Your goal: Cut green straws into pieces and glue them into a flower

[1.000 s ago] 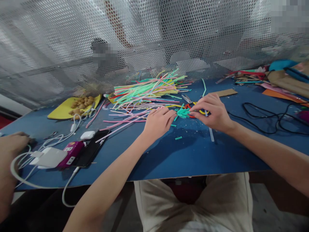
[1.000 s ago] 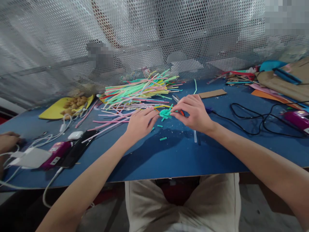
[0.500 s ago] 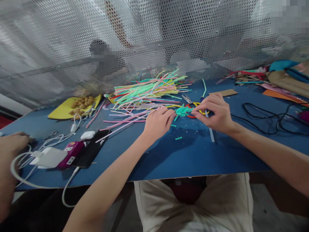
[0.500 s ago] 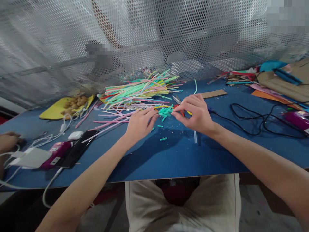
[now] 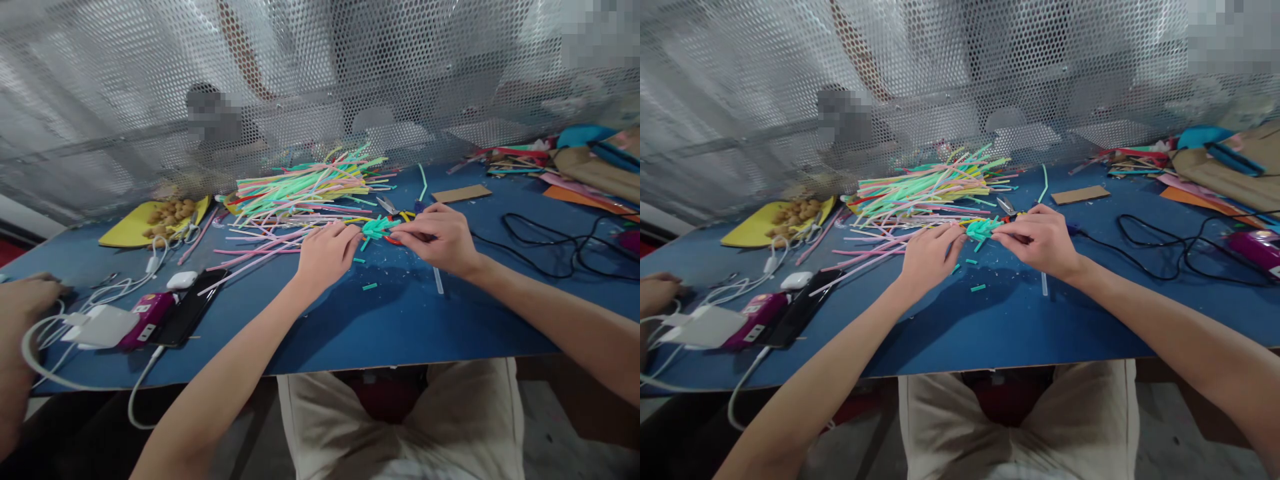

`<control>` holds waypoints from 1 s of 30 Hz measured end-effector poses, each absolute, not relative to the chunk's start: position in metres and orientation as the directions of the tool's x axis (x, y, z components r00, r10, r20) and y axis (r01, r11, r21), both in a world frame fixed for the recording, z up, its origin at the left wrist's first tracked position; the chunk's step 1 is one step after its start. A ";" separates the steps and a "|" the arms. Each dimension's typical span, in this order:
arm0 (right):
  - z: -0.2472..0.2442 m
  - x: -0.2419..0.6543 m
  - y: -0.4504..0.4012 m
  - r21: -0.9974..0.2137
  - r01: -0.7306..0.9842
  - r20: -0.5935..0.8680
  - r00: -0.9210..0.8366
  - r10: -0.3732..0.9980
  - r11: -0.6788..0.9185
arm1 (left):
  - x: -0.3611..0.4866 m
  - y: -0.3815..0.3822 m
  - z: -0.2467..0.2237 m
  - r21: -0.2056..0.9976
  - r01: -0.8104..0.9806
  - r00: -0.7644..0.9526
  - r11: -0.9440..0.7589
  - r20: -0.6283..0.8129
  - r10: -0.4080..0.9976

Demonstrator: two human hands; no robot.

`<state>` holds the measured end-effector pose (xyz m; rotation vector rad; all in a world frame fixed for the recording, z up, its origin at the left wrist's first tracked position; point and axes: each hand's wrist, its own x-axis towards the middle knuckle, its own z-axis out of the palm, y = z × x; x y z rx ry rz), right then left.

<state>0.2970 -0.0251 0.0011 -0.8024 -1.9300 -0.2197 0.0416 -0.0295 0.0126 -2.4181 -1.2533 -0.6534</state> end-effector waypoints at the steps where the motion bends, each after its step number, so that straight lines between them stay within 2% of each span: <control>1: 0.001 0.296 -0.025 -0.186 0.623 0.851 -0.284 0.441 0.760 | 0.042 -0.030 0.012 -0.092 0.828 0.506 -0.553 0.547 0.667; 8: 0.002 0.290 -0.029 -0.226 0.644 0.854 -0.230 0.467 0.731 | 0.044 -0.036 0.016 -0.192 0.816 0.543 -0.546 0.580 0.608; 13: 0.005 0.287 -0.033 -0.235 0.640 0.864 -0.208 0.459 0.731 | 0.045 -0.038 0.019 -0.207 0.817 0.546 -0.538 0.575 0.609; 23: 0.017 0.295 -0.038 -0.256 0.667 0.898 -0.103 0.428 0.699 | 0.040 -0.030 0.016 -0.120 0.841 0.495 -0.527 0.564 0.661; 30: 0.015 0.300 -0.031 -0.236 0.666 0.896 -0.133 0.424 0.708 | 0.038 -0.026 0.013 -0.033 0.859 0.432 -0.512 0.583 0.688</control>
